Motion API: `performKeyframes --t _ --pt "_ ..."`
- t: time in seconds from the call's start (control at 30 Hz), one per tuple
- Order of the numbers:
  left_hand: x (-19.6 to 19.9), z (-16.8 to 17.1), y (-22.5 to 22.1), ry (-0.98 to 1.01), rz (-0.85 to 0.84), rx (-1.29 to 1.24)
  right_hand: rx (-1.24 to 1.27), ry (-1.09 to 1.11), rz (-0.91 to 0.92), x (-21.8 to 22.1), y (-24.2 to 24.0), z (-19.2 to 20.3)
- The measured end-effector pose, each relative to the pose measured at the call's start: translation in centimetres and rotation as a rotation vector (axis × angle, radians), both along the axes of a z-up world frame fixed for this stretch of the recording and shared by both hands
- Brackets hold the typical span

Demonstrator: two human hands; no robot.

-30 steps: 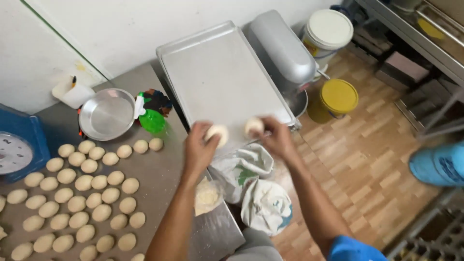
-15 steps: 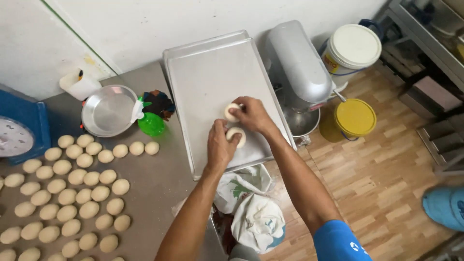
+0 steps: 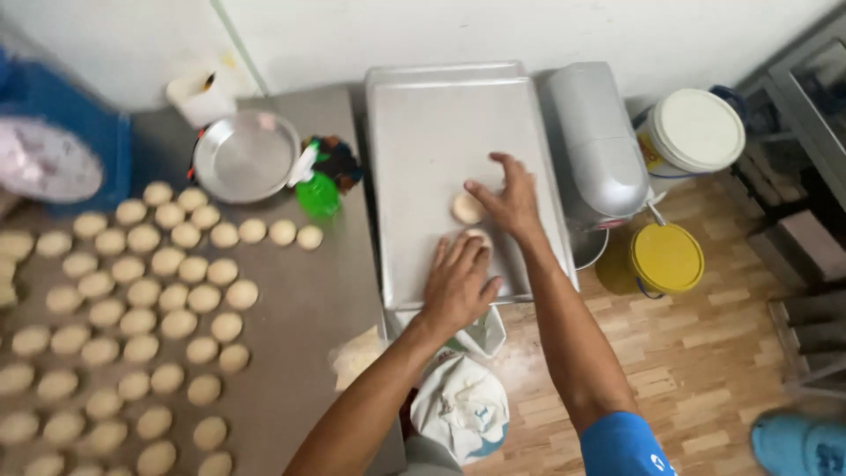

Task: Shaping dough into small balls and arranging them on baking trays at a fast, professional pace.

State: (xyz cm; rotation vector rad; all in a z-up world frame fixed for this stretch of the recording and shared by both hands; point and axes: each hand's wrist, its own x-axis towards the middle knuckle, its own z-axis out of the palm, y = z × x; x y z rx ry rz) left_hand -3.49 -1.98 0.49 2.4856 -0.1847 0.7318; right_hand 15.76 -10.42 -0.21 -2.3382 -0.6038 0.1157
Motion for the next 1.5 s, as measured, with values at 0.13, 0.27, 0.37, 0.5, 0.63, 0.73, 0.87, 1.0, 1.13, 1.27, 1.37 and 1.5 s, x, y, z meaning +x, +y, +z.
performKeyframes --t 0.13,0.27,0.37,0.5,0.63,0.73,0.87,1.0,1.13,1.27,1.37,1.5 --pt "-2.4 -0.3 0.6 -0.206 -0.078 -0.141 -0.263 -0.213 -0.138 -1.7 1.5 0.5" --pt "-10.4 -1.3 2.4 -0.24 0.025 -0.259 0.165 -0.527 0.02 -5.6 3.6 1.4" --pt "-18.5 -3.0 6.9 -0.216 0.111 -0.395 0.453 -0.154 0.219 -15.0 7.0 4.8" --pt "-30.5 -11.2 15.1 0.153 0.523 -0.46 0.407 0.293 0.461 -26.4 14.5 -1.9" --pt "-38.4 -14.1 21.7 0.44 0.938 -0.278 0.054 0.491 0.51 -36.4 23.0 -11.1" --pt "-39.1 -12.5 25.9 0.429 0.931 -0.337 -0.091 0.315 0.454 -39.2 27.6 -14.9" --pt "-38.4 -13.2 29.1 0.466 0.886 -0.288 -0.117 0.136 0.374 -42.4 30.6 -16.8" --pt "-38.3 -15.8 30.3 0.436 0.817 -0.363 -0.12 0.104 0.544 -43.7 29.6 -19.3" --pt "-38.2 -16.1 29.7 0.401 0.766 -0.35 0.092 0.531 0.414 -43.8 25.7 -12.5" --pt "-38.3 -16.5 27.7 0.385 0.683 -0.414 0.244 0.649 0.144 -42.1 17.0 -9.3" --pt "-36.5 -14.9 26.8 0.58 0.69 -0.795 0.042 0.291 -0.127 -40.2 10.8 -11.0" --pt "-33.2 -16.2 24.8 0.629 0.631 -1.055 -0.183 0.109 -0.189 -38.9 7.8 -13.4"
